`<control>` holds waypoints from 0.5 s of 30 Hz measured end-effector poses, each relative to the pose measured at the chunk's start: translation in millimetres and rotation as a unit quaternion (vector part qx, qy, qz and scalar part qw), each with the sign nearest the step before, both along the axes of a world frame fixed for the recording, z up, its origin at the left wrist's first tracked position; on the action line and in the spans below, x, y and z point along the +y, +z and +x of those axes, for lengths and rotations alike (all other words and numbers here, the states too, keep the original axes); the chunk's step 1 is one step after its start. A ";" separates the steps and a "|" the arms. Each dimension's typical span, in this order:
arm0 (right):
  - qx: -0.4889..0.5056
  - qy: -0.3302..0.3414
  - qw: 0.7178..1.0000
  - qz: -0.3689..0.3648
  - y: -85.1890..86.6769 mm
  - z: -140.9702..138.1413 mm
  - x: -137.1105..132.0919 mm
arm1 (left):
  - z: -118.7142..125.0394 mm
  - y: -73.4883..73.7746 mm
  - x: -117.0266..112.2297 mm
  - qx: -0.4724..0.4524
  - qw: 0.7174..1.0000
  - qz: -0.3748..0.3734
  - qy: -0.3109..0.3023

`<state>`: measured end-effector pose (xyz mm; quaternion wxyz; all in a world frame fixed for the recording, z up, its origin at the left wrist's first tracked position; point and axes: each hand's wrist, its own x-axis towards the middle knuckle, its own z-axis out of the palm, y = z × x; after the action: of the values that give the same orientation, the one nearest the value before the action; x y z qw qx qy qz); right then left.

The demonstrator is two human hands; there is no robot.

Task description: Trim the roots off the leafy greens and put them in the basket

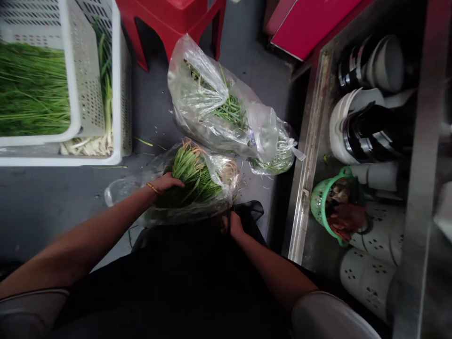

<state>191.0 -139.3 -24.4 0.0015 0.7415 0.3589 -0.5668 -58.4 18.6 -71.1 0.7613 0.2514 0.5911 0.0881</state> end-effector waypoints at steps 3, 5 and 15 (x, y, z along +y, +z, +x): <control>0.024 0.021 0.999 0.014 13.0 -17.6 -4.7 | 6.2 6.5 0.4 -0.024 1.000 0.007 0.003; 0.056 0.045 0.997 0.039 15.6 -37.4 7.8 | 4.6 13.6 0.1 -0.037 0.999 0.012 0.008; -0.056 0.053 0.976 0.205 -50.6 -84.7 107.2 | -26.6 17.0 -19.9 -0.045 0.991 0.056 0.110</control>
<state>106.3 -32.2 -75.0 -0.1005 0.7369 0.5055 -0.4375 -85.0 -1.3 -54.1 0.7573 0.2233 0.5746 0.2155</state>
